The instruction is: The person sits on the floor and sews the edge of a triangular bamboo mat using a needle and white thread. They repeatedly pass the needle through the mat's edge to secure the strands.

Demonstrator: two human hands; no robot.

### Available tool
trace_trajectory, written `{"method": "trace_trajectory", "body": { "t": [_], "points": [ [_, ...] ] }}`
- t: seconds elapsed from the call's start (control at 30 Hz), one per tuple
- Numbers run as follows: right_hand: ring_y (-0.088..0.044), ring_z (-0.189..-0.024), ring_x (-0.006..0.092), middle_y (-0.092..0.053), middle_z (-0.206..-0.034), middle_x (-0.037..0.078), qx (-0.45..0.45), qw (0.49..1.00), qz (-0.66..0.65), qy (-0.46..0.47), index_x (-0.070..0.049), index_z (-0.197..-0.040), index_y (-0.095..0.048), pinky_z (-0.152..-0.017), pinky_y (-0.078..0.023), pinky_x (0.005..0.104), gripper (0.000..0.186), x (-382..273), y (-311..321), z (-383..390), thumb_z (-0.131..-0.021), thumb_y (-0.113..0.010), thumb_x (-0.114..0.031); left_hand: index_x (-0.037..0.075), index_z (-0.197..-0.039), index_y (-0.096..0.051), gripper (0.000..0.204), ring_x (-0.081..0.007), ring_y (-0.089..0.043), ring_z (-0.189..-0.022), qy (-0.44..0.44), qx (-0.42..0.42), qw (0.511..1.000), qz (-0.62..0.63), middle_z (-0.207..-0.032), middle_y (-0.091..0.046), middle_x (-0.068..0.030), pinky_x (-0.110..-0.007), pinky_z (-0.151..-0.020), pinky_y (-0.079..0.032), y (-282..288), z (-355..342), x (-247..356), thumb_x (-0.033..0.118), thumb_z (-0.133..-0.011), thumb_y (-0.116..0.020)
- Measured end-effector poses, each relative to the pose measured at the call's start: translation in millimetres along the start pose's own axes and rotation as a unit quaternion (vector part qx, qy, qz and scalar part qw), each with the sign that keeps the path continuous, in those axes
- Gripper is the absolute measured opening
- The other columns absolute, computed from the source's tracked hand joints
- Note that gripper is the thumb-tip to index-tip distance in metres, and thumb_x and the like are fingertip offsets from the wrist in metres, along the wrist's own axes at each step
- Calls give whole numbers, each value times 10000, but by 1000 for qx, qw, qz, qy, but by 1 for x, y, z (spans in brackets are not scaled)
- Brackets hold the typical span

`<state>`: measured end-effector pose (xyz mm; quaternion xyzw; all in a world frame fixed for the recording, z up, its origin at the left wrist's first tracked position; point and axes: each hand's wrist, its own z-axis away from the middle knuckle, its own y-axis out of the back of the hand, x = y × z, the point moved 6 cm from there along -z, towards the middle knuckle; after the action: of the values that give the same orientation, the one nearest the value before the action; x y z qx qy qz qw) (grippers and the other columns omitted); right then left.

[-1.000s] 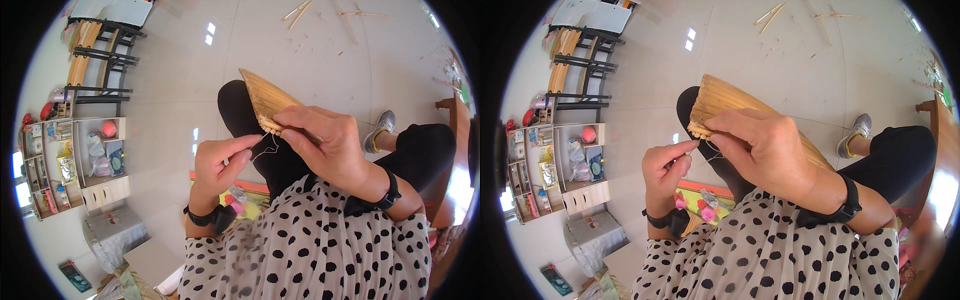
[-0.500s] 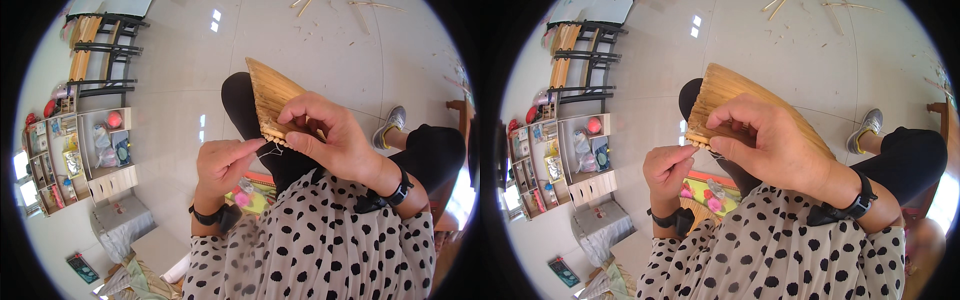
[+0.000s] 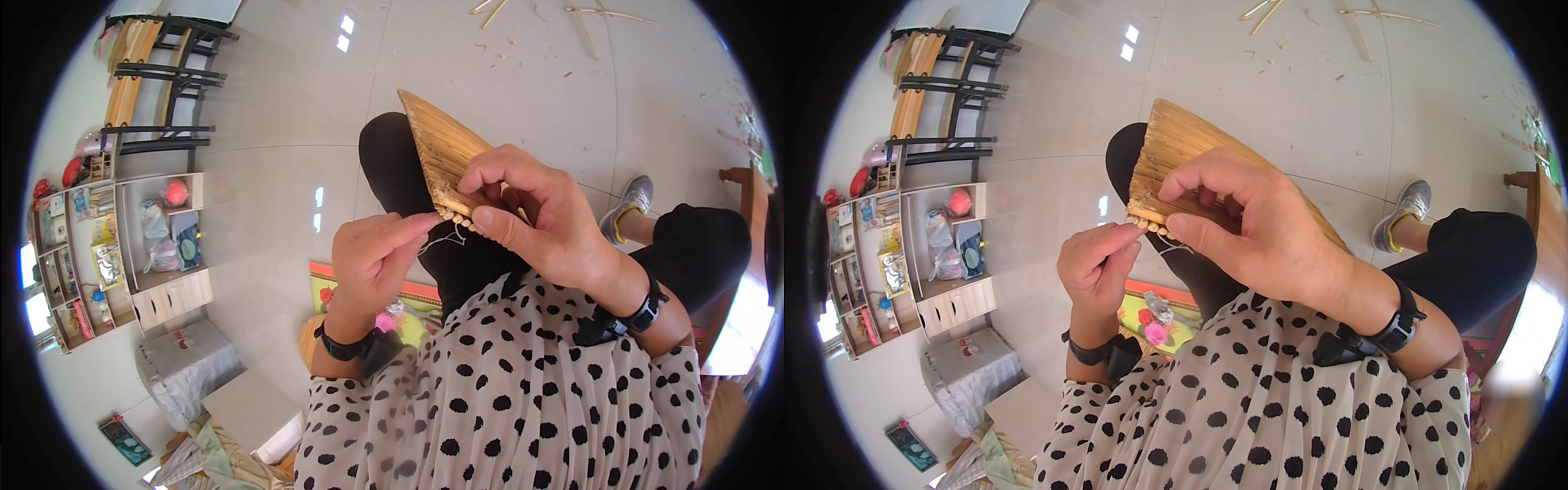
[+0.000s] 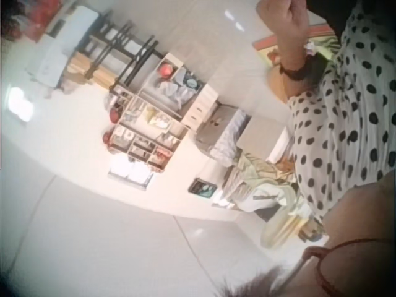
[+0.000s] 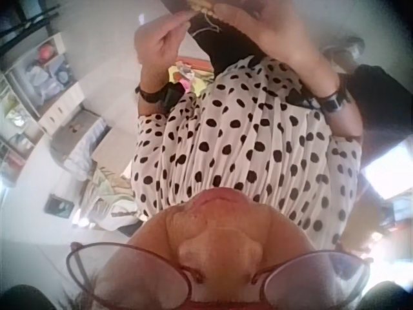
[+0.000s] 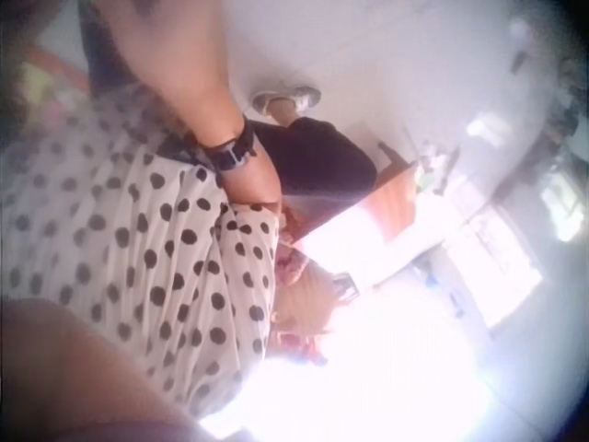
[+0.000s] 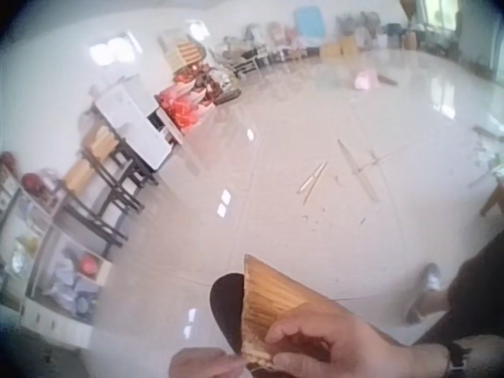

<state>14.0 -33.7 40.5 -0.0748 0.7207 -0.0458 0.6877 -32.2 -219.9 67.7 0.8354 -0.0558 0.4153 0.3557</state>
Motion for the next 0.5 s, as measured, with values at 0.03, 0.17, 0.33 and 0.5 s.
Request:
{"method": "trace_trajectory", "body": {
  "t": [0.03,0.17,0.33,0.5],
  "points": [
    [-514,-812,78,-597,-1013,7,-1,1000,3,-2,-20,-1127,-666,-709,-461,234,191,0,0,0,-954,-716,-83,25,-1079,-746,280,-169,-476,-481,-2,1,1000,1,-597,-510,-48,-287,-464,-352,-1,0,0,-97,-840,-664],
    [-493,-893,91,-552,-1166,31,-34,999,22,-10,-4,-1172,-621,-756,-447,232,205,1,0,2,-1006,-661,-118,28,-1080,-742,274,-168,-471,-485,8,-2,1000,12,-599,-500,-44,-281,-470,-351,-4,1,-5,-94,-849,-663],
    [-495,-899,92,-553,-1170,32,-39,999,7,-17,0,-1178,-626,-757,-449,232,224,3,-1,1,-1008,-665,-140,34,-1079,-741,264,-157,-482,-502,11,25,998,57,-620,-521,-43,-273,-481,-355,-7,5,-11,-93,-860,-667],
    [-493,-902,86,-553,-1170,30,-31,999,9,-16,-1,-1177,-634,-749,-446,228,218,3,-1,1,-1007,-662,-135,31,-1068,-739,238,-152,-499,-515,23,33,997,64,-637,-548,-48,-270,-487,-364,-9,5,-11,-86,-871,-675]
  ]
}}
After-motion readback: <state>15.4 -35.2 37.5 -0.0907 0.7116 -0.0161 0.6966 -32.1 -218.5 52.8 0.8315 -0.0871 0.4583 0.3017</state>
